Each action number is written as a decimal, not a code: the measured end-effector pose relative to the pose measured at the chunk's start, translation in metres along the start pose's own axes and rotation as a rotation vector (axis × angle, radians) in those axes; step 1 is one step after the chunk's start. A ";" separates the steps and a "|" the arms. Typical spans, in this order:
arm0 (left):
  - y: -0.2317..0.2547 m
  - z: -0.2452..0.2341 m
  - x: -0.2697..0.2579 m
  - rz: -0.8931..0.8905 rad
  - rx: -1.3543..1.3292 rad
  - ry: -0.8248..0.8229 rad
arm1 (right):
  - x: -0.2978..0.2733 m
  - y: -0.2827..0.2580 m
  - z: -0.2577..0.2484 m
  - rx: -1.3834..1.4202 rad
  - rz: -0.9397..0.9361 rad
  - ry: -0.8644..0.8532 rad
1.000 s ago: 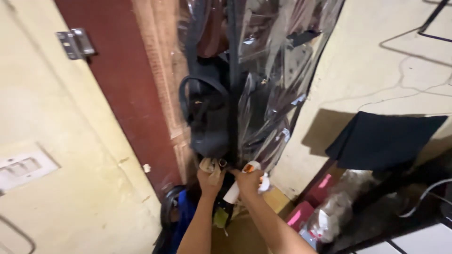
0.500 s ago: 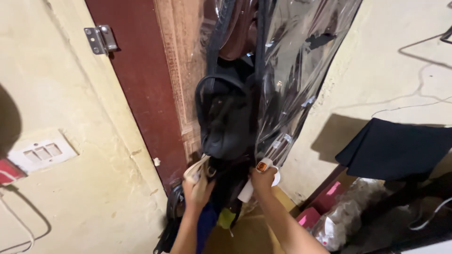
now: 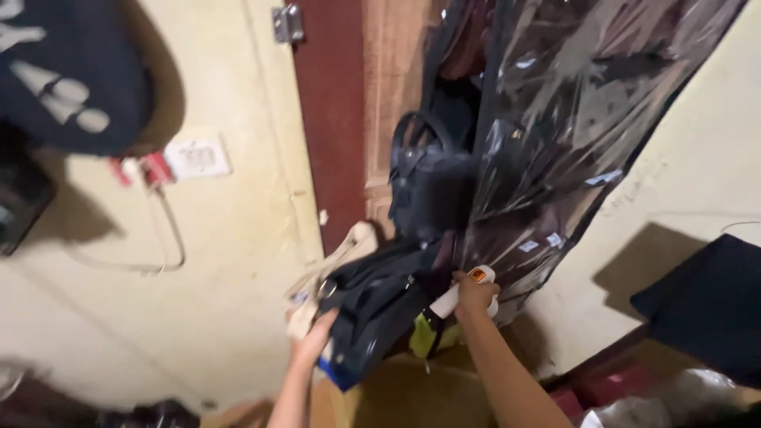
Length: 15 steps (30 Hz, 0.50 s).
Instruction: Using a handheld vacuum cleaner to clean dust or debris from inside a bag storage organizer.
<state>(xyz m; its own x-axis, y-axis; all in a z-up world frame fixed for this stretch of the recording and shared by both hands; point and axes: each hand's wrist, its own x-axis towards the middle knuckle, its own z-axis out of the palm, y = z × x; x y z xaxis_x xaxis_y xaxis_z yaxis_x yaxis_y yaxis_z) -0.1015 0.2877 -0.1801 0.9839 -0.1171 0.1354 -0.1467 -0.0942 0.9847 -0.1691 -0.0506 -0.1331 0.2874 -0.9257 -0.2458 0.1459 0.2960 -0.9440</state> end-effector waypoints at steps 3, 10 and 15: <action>0.047 0.019 -0.042 0.276 0.259 0.215 | -0.004 0.019 -0.033 -0.020 0.012 -0.077; 0.080 0.004 -0.173 0.385 0.319 0.292 | -0.033 0.047 -0.127 -0.029 0.227 -0.483; 0.028 -0.053 -0.286 0.212 0.348 0.541 | -0.108 0.086 -0.148 -0.249 0.368 -0.756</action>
